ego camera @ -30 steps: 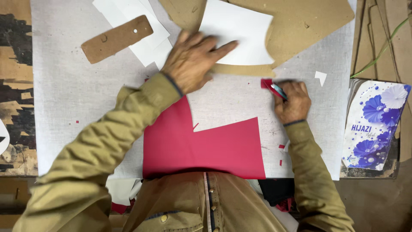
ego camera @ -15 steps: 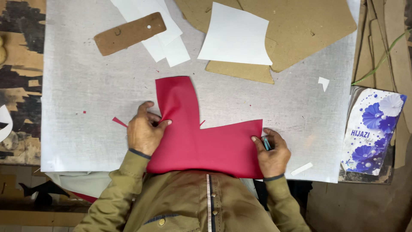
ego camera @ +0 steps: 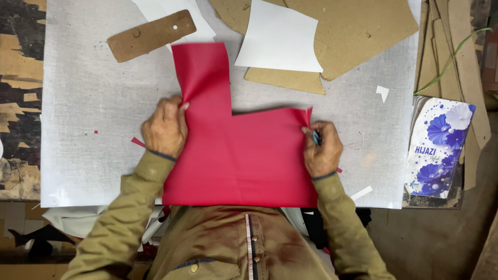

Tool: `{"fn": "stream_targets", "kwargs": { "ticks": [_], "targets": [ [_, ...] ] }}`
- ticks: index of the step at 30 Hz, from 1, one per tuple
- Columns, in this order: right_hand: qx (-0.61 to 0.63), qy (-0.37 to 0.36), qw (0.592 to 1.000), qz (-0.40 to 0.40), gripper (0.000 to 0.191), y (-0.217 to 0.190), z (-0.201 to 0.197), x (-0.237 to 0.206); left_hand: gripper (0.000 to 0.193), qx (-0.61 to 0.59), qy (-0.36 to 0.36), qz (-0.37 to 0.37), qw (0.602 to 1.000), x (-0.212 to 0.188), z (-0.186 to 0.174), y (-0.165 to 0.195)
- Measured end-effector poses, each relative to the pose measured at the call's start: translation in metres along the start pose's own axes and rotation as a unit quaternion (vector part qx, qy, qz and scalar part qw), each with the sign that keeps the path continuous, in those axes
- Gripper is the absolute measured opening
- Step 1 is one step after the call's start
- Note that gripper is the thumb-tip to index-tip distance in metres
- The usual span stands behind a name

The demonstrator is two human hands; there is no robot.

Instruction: The person uses cardboard templates to trace and cut shapes from a large sheet of red fabric using a utility knife. They repeatedly position templates, trace outlines, and cut out the pieces, accumulating multiple cut fabric shapes on the work surface.

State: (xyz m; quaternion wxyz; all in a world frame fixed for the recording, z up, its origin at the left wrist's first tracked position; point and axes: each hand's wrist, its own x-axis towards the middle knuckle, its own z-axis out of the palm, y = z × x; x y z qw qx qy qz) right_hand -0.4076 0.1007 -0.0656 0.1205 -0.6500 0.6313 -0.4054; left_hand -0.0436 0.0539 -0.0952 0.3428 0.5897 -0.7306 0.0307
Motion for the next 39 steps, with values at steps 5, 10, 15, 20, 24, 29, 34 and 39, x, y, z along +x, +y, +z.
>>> {"fn": "stream_targets", "kwargs": {
  "ticks": [5, 10, 15, 20, 24, 29, 34, 39],
  "targets": [
    [-0.085, 0.069, 0.994, 0.010, 0.045, 0.007, 0.033, 0.074, 0.031, 0.017, -0.006, -0.032, 0.999, 0.033, 0.021, -0.013],
    [-0.156, -0.032, 0.964, 0.213, 0.065, 0.019, 0.033, 0.115, 0.028, 0.016, -0.041, -0.088, 0.995, 0.035, 0.025, -0.013],
    [-0.055, -0.110, 0.974, 0.188, 0.036, 0.044, 0.022, 0.128, 0.027, 0.022, -0.056, -0.113, 0.992, 0.035, 0.031, -0.016],
    [0.162, 0.024, 0.974, 0.157, 0.015, 0.058, -0.031, 0.139, 0.025, -0.019, -0.027, -0.112, 0.993, 0.034, 0.033, -0.017],
    [-0.092, 0.303, 0.947, -0.052, 0.012, 0.042, -0.087, 0.128, 0.022, -0.022, -0.019, -0.122, 0.992, 0.037, 0.028, -0.012],
    [0.178, 0.204, 0.960, 0.074, 0.021, 0.013, -0.121, 0.090, 0.022, 0.060, 0.059, -0.012, 0.996, 0.043, 0.012, 0.003],
    [0.329, -0.051, 0.906, 0.262, 0.028, -0.003, -0.068, 0.029, 0.036, -0.313, -0.147, -0.233, 0.909, 0.022, -0.004, 0.038],
    [-0.158, -0.037, 0.986, 0.047, 0.043, -0.029, -0.010, -0.042, 0.099, -0.260, -0.322, -0.011, 0.910, -0.001, -0.016, 0.059]
  ]
}}
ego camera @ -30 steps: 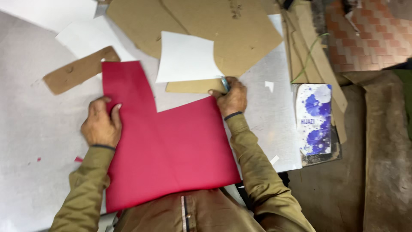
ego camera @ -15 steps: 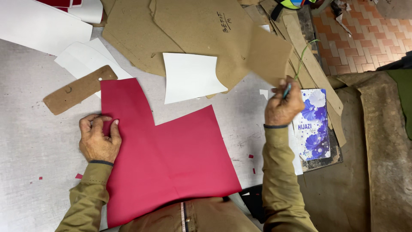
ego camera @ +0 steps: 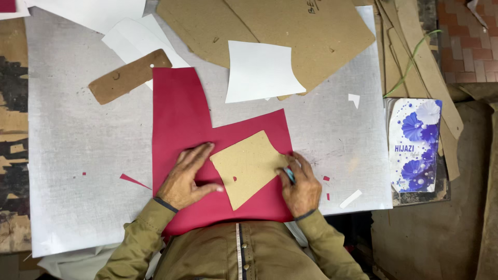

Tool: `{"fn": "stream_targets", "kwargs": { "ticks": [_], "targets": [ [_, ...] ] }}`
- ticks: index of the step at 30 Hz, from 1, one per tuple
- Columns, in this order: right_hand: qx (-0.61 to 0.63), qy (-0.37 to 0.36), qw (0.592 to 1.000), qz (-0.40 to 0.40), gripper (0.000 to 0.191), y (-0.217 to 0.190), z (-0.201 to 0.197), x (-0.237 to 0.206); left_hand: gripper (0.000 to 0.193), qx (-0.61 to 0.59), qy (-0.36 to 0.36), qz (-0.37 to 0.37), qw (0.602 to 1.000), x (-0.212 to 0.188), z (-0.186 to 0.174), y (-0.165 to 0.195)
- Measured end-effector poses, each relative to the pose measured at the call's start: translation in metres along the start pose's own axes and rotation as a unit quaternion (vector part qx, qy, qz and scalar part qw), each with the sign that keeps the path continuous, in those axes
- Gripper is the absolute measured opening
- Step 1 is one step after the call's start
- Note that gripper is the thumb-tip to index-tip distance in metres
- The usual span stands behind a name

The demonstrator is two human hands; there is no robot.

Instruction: The person uses cardboard templates to trace and cut shapes from a large sheet of red fabric using a utility knife. They repeatedly position templates, trace outlines, and cut out the pieces, accumulating multiple cut fabric shapes on the work surface.

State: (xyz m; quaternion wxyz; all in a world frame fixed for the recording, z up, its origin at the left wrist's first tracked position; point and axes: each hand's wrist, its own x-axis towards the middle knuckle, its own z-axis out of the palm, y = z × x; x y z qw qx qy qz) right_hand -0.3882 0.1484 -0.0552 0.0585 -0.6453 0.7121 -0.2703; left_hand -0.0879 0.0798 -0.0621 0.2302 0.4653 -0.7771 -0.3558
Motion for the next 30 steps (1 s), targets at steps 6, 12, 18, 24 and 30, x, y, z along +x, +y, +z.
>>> {"fn": "stream_targets", "kwargs": {
  "ticks": [6, 12, 18, 24, 30],
  "targets": [
    [0.018, -0.061, 0.998, -0.005, 0.053, 0.001, -0.004, -0.014, 0.083, 0.091, -0.034, 0.043, 0.994, 0.007, 0.003, -0.003],
    [0.018, 0.014, 0.999, -0.048, 0.049, 0.004, 0.015, -0.002, 0.049, 0.108, -0.034, 0.095, 0.989, 0.045, -0.002, -0.032],
    [0.040, 0.026, 0.998, -0.032, 0.055, 0.003, 0.023, 0.003, 0.049, 0.078, -0.013, 0.108, 0.991, 0.046, -0.007, -0.037],
    [0.018, 0.007, 0.999, -0.041, 0.057, -0.004, 0.021, 0.009, 0.051, 0.063, -0.003, 0.089, 0.994, 0.047, -0.006, -0.036],
    [0.040, -0.208, 0.968, 0.131, 0.071, 0.015, 0.016, 0.030, 0.050, 0.039, 0.118, 0.074, 0.989, 0.043, -0.005, -0.022]
  ]
}}
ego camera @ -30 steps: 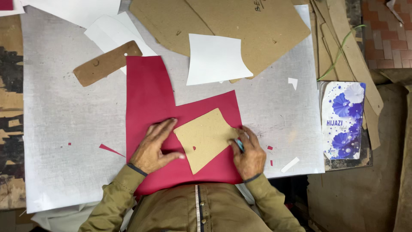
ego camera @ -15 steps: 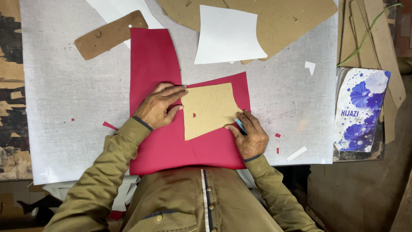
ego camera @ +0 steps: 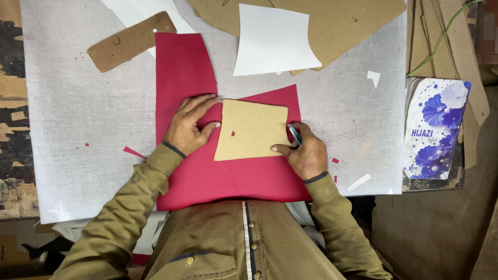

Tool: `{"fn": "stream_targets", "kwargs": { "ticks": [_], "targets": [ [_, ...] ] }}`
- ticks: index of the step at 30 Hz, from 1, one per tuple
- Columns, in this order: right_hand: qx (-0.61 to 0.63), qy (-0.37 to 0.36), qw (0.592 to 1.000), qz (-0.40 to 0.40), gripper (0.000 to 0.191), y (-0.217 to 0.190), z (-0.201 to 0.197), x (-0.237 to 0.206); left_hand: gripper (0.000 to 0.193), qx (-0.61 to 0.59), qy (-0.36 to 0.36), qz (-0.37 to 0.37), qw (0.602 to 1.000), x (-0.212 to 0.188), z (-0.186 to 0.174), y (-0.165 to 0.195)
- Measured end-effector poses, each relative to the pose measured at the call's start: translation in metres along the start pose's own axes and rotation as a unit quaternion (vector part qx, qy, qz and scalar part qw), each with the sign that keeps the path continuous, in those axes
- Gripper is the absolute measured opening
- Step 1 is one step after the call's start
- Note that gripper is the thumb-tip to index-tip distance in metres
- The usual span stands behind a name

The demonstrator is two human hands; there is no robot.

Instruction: The person uses cardboard templates to trace and cut shapes from a large sheet of red fabric using a utility knife. They repeatedly position templates, trace outlines, and cut out the pieces, accumulating multiple cut fabric shapes on the work surface.

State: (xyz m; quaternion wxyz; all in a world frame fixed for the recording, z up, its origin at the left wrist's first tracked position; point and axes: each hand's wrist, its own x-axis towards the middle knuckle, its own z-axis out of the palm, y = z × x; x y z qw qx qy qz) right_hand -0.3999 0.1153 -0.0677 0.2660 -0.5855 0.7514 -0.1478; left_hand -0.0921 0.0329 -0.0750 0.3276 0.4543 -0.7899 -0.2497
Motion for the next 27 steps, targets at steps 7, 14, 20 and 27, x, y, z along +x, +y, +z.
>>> {"fn": "stream_targets", "kwargs": {
  "ticks": [7, 14, 20, 27],
  "targets": [
    [0.446, 0.043, 0.894, -0.019, 0.017, -0.010, 0.025, -0.046, 0.027, -0.307, 0.129, -0.431, 0.839, -0.026, 0.021, 0.044],
    [0.260, -0.192, 0.938, -0.126, 0.022, -0.013, 0.022, -0.067, 0.025, -0.236, -0.024, -0.266, 0.934, -0.014, 0.042, 0.041],
    [-0.033, 0.078, 0.969, -0.233, 0.052, 0.012, -0.010, -0.033, 0.024, -0.098, -0.089, -0.143, 0.981, 0.020, 0.028, 0.025],
    [-0.016, 0.136, 0.967, -0.217, 0.040, 0.025, 0.003, -0.031, 0.031, 0.005, -0.177, 0.019, 0.984, 0.043, 0.027, 0.009]
  ]
}}
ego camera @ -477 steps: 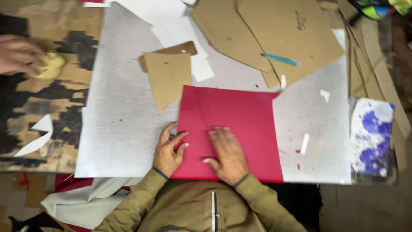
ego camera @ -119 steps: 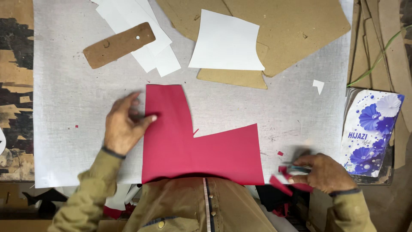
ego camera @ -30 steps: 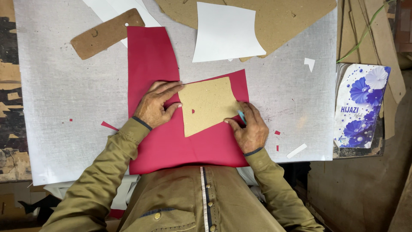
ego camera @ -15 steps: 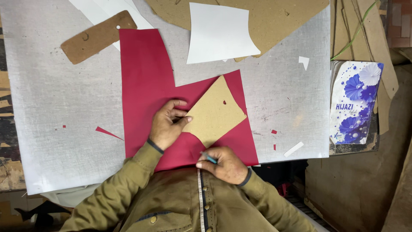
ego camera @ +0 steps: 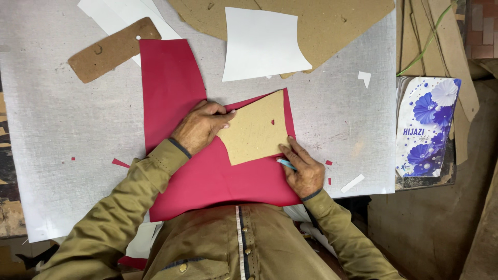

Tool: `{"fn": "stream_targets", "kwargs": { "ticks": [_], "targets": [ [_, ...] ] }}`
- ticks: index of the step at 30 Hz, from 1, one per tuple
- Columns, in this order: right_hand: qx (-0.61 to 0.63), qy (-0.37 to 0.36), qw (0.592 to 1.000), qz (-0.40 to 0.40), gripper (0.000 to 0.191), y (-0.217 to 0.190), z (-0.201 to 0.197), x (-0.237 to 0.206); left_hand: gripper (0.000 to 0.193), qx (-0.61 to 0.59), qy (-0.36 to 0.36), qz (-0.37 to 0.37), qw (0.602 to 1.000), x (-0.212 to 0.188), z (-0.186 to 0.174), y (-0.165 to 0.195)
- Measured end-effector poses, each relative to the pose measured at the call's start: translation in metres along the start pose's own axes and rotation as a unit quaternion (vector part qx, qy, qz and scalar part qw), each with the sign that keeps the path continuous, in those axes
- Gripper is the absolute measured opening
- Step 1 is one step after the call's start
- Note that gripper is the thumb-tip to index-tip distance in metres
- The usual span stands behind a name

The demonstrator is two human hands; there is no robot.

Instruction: The person uses cardboard templates to trace and cut shapes from a large sheet of red fabric using a utility knife. They repeatedly position templates, trace outlines, and cut out the pieces, accumulating multiple cut fabric shapes on the work surface.

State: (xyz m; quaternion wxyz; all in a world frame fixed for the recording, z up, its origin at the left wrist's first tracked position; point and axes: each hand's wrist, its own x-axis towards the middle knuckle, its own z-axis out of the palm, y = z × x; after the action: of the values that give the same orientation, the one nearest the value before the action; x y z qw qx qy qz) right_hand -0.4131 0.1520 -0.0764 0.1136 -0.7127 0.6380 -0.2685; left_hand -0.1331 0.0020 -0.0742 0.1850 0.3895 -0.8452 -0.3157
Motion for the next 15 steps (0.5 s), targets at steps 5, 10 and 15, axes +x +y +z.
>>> {"fn": "stream_targets", "kwargs": {
  "ticks": [5, 10, 15],
  "targets": [
    [-0.006, 0.035, 0.999, -0.026, 0.031, 0.000, 0.005, -0.008, 0.051, 0.021, -0.074, 0.025, 0.997, -0.008, -0.010, -0.002],
    [-0.003, 0.043, 0.999, -0.010, 0.026, -0.002, 0.005, -0.006, 0.041, -0.024, -0.057, 0.057, 0.996, -0.018, -0.026, -0.017],
    [-0.009, 0.035, 0.999, -0.018, 0.024, 0.001, 0.004, 0.000, 0.042, 0.008, 0.013, 0.037, 0.999, -0.026, -0.009, -0.022]
  ]
}}
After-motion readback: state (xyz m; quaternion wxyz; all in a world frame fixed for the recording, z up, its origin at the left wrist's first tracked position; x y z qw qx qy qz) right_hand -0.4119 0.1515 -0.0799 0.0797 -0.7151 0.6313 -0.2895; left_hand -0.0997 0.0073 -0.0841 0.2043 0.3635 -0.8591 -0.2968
